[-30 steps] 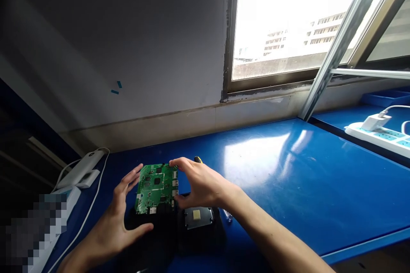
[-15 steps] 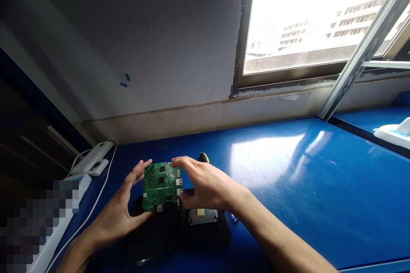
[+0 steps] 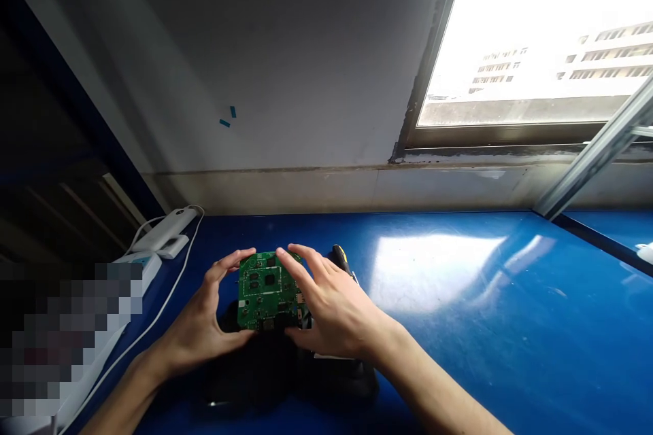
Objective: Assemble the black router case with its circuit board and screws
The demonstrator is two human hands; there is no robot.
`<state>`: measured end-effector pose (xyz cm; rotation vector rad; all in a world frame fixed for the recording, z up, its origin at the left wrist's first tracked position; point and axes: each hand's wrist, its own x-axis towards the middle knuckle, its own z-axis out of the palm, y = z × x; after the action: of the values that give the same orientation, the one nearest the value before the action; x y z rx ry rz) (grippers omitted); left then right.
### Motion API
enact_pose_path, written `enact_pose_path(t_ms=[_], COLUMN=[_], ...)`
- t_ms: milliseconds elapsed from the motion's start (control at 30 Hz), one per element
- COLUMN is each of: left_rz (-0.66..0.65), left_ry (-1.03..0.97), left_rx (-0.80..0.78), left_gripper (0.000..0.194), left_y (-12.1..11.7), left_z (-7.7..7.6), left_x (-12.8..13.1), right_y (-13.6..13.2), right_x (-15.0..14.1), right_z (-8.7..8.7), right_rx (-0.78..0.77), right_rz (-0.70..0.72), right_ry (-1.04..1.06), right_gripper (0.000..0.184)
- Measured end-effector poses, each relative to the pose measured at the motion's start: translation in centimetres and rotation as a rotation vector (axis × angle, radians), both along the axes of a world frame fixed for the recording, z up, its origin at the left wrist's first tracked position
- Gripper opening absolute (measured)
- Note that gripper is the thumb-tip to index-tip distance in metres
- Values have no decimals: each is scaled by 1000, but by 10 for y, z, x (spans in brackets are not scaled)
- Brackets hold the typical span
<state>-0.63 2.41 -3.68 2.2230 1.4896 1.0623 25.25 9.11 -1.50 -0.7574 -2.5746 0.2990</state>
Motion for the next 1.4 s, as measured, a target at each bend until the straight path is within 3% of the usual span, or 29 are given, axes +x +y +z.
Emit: enact_pose_path(t_ms=[300, 967, 1267, 1400], left_rz=[-14, -21, -20, -40], left_ry=[1, 55, 314, 421], left_rx=[30, 39, 219, 272], left_gripper=[99, 104, 113, 118], left_y=[-2, -2, 9, 20], left_z=[-2, -2, 20, 20], left_x=[3, 1, 18, 27], right_y=[3, 3, 1, 2], right_x=[-1, -2, -2, -4], right_z=[-1, -4, 0, -2], right_rx=[138, 173, 222, 263], right_rz=[19, 19, 2, -23], right_ry=[97, 86, 101, 86], right_gripper=[113, 112, 106, 108])
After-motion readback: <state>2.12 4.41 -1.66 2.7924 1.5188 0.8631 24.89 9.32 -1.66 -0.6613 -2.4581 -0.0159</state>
